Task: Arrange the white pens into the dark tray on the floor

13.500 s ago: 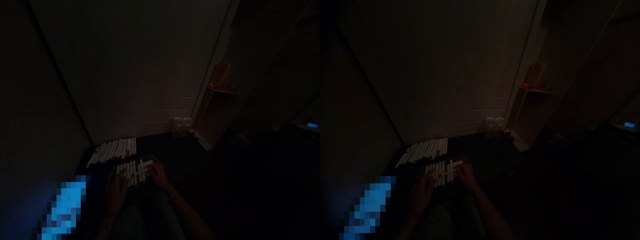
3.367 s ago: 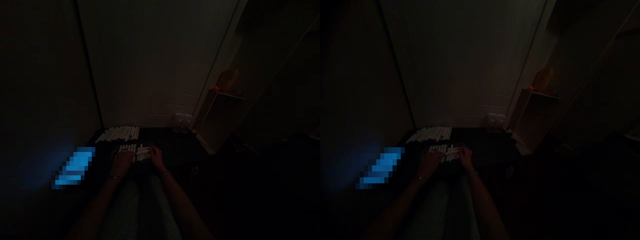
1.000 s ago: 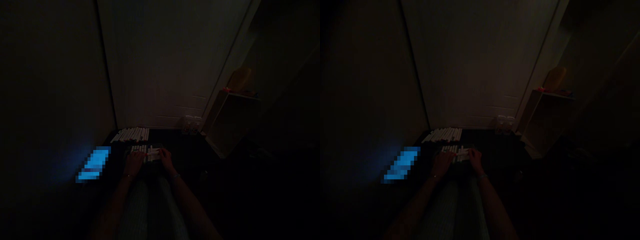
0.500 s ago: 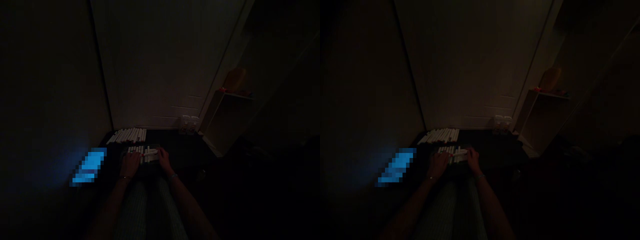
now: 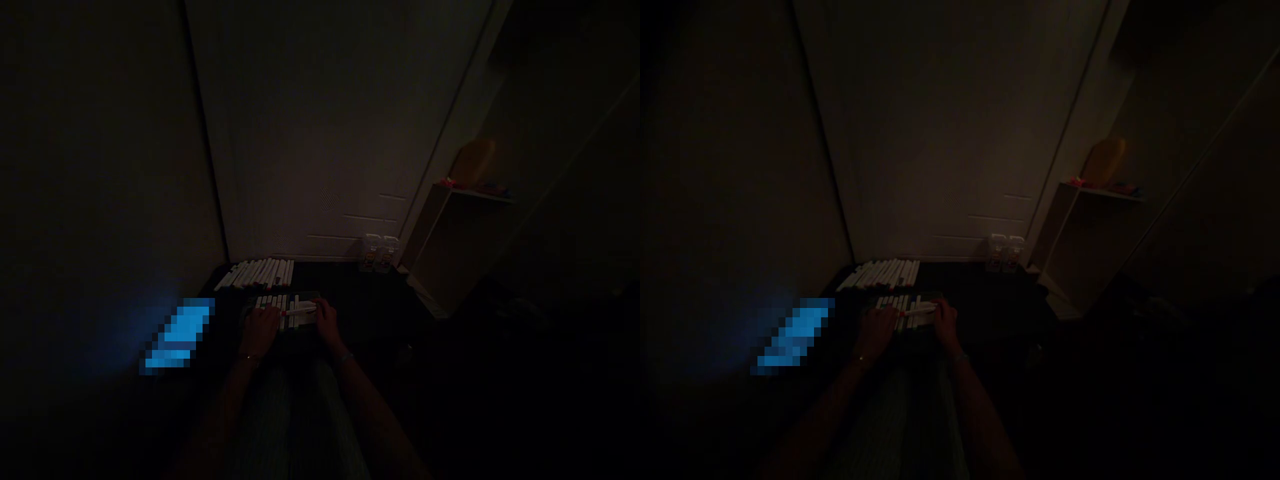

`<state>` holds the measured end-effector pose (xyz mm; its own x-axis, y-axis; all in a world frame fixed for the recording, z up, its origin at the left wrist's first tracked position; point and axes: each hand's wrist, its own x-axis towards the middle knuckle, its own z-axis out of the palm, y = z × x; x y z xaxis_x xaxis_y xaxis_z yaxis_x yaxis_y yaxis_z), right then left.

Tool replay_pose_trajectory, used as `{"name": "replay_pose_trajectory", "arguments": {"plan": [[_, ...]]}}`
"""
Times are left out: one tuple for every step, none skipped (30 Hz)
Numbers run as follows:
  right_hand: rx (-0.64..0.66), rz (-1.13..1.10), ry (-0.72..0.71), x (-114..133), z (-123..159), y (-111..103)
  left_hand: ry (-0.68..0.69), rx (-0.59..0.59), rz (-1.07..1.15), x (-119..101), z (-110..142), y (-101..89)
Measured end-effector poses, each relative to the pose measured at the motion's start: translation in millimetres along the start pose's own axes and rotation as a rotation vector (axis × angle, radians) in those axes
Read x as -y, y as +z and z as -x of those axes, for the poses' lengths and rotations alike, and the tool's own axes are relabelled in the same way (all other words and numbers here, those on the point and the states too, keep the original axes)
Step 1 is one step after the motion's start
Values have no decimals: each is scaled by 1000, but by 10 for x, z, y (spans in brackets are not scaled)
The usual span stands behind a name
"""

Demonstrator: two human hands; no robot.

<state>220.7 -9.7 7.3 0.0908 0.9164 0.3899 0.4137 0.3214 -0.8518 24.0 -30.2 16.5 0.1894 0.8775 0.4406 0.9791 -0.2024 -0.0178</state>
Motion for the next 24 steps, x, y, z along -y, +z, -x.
{"name": "replay_pose_trajectory", "arguments": {"plan": [[0,2,3,-2,2,0,-2,-3,-6,2,1,-2],[0,3,1,-1,5,-3,-3,-7,-13,1,2,-5],[0,3,-4,2,10,-7,1,-10,-18,0,1,-9],[1,3,-11,9,14,-12,9,-11,-19,-3,0,-14],[3,3,-16,17,19,-19,13,-9,-19,-7,-2,-21],[4,4,-17,26,23,-26,11,-3,-19,-10,-5,-28],[4,5,-15,35,26,-32,5,3,-17,-14,-9,-37],[6,6,-11,45,28,-37,1,9,-14,-17,-13,-47],[8,7,-6,54,28,-42,-2,12,-10,-19,-16,-57],[9,4,-3,63,28,-45,-4,14,-3,-21,-20,-66],[12,-1,0,71,27,-47,-1,15,7,-21,-23,-71],[16,-10,5,80,26,-49,6,13,17,-19,-26,-71],[18,-19,10,89,25,-51,9,7,24,-16,-28,-65],[17,-27,18,99,25,-53,6,-2,28,-11,-28,-53],[15,-35,26,111,25,-56,3,-12,29,-4,-28,-35],[14,-43,35,125,26,-61,7,-20,28,3,-27,-12],[13,-51,42,141,27,-68,14,-31,25,12,-25,11],[13,-61,48,158,27,-76,18,-44,20,20,-24,34],[17,-72,51,175,28,-86,20,-54,14,28,-23,53],[22,-84,52,193,29,-96,24,-58,9,35,-22,68],[23,-94,52,209,29,-105,31,-57,8,40,-23,76],[22,-102,49,223,29,-114,37,-54,8,45,-23,80],[20,-106,47,236,28,-121,41,-52,11,48,-24,81],[18,-109,45,247,28,-127,44,-51,12,51,-25,80]]}}
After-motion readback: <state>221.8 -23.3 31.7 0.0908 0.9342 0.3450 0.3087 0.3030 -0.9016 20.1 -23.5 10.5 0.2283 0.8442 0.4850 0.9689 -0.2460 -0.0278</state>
